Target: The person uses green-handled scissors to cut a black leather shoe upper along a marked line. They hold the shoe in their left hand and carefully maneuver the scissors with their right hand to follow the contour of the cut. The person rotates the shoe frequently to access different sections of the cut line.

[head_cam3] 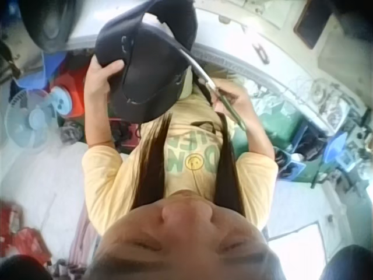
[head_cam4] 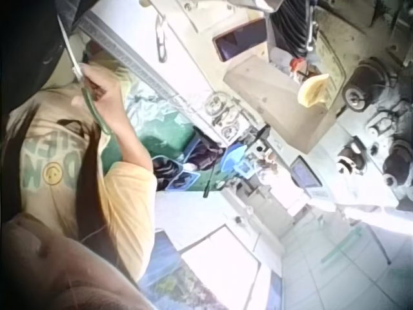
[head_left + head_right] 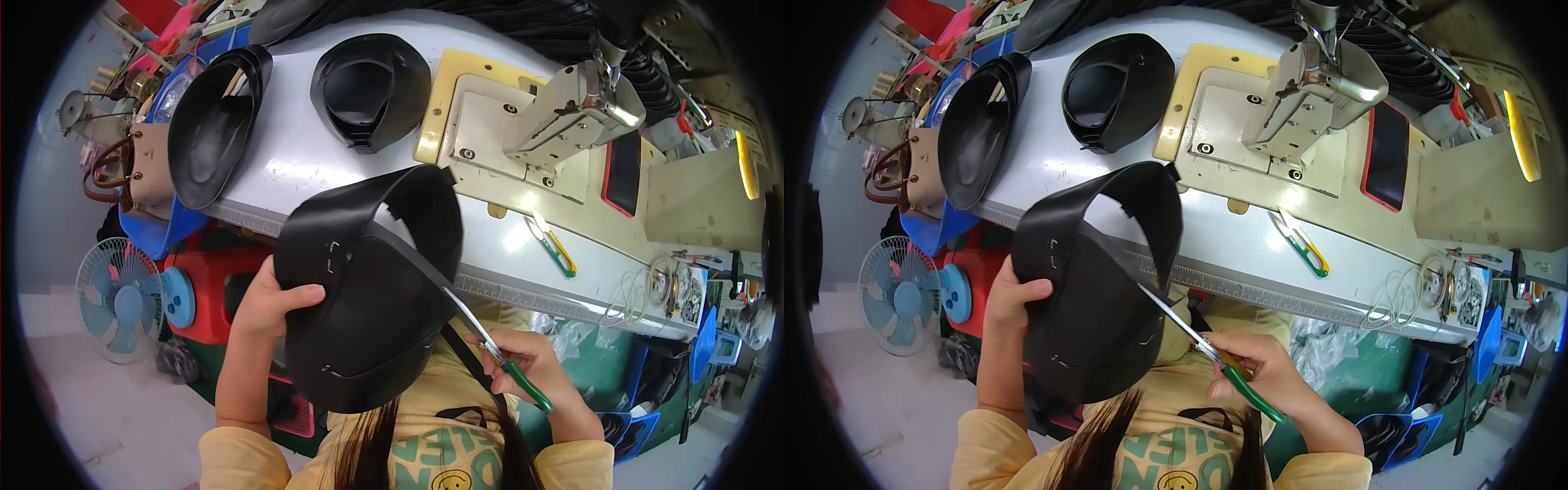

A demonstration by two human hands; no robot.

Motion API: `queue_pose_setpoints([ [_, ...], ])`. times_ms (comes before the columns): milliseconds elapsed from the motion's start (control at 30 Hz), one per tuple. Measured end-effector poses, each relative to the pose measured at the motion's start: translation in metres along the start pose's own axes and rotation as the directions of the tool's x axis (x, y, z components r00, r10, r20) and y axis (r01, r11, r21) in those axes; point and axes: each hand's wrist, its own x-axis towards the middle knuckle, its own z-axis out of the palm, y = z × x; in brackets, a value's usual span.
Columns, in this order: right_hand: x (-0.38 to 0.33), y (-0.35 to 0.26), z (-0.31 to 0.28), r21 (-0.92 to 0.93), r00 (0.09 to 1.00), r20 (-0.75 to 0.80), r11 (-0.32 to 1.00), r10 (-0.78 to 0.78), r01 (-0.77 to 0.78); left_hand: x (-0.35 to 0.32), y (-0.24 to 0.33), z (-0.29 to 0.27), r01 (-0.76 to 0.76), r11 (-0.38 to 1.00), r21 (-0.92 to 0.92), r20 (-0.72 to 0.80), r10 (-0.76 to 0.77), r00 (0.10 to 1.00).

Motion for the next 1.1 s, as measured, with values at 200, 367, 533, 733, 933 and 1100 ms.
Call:
queue_pose_setpoints([
  [200, 0.003, 0.001, -0.007, -0.026, 0.994, 0.098, 0.999, 0.043, -0.041, -0.001, 0.009, 0.006, -0.114, 0.987, 0.118, -0.032, 0.118, 0.992],
  [367, 0.011, 0.0, -0.005, 0.108, 0.979, 0.2, 0.992, 0.037, -0.06, 0.0, 0.011, 0.01, -0.104, 0.98, 0.171, 0.03, 0.1, 0.994],
  [533, 0.01, -0.001, -0.004, 0.141, 0.976, 0.203, 0.984, 0.083, -0.113, 0.002, 0.013, 0.009, -0.07, 0.974, 0.215, -0.017, 0.075, 0.997],
  [733, 0.001, -0.005, -0.003, -0.014, 0.991, 0.071, 0.994, 0.113, -0.113, 0.001, 0.018, 0.005, -0.068, 0.968, 0.243, -0.004, 0.071, 0.997],
  [933, -0.008, -0.003, -0.004, -0.068, 0.988, 0.052, 0.988, 0.143, -0.139, 0.002, 0.024, 0.004, -0.076, 0.964, 0.253, 0.048, 0.066, 0.997],
  [1100, -0.004, -0.005, 0.005, 0.084, 0.987, 0.092, 0.986, 0.135, -0.143, 0.004, 0.024, 0.006, -0.093, 0.96, 0.265, 0.092, 0.071, 0.993],
])
